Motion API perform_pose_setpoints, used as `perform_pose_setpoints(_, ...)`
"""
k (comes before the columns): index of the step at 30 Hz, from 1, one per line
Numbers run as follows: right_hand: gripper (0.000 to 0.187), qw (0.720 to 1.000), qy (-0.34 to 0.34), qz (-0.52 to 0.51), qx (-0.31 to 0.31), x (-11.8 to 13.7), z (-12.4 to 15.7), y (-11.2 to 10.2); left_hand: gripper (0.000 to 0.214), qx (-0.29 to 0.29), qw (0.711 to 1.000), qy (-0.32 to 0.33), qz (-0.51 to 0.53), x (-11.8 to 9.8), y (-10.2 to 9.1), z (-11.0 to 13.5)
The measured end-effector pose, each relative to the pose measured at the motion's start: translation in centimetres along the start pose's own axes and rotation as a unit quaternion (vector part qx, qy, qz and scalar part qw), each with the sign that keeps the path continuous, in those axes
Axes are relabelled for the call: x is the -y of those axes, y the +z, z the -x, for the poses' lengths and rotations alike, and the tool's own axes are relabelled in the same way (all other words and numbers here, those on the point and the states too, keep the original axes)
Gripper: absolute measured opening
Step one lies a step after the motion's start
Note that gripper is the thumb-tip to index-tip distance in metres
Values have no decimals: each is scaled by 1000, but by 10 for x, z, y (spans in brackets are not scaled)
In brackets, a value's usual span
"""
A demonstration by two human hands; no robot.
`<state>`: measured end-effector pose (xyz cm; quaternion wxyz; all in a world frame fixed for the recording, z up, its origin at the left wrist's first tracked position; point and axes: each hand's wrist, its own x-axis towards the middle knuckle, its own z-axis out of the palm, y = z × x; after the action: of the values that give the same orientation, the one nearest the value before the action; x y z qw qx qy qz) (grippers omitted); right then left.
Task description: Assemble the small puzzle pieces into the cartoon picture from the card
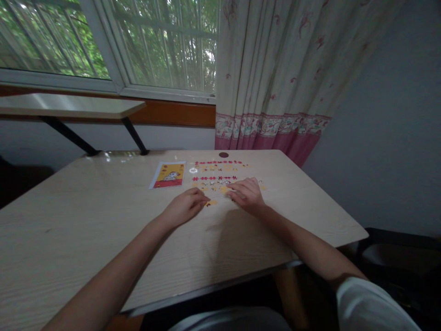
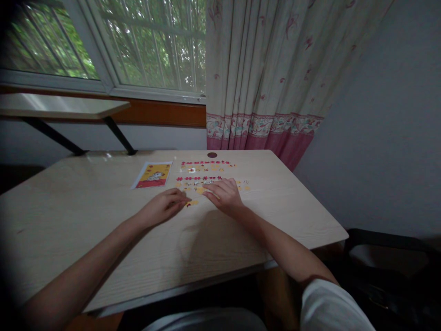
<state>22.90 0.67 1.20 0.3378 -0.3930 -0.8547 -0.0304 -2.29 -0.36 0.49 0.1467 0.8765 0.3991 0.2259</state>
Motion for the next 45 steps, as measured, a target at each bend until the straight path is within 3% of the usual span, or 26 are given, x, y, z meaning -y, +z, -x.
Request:
perform_pose_setpoints(5, 28, 1000, 9, -25, -3, -3, -2, 10, 40, 14, 999, 30, -40, -5, 4, -2)
perform_pose_setpoints(10, 22, 991, 49, -56, 111, -8, -3, 26, 39, 26, 997, 35, -69, -5, 9, -2)
perform_pose_setpoints(14, 20, 983, 47, -67, 162, -10, -3, 28, 40, 22, 997, 37, -71, -4, 11, -2)
perform_pose_setpoints(32, 20, 977, -12, -13, 212, -3, -9, 16, 37, 22, 993, 60, -95, -17, 16, -6)
perform_pose_setpoints(45, 24, 969, -21, -13, 247, -41, -2, -12, 35, 13, 985, 71, -154, -18, 21, -5)
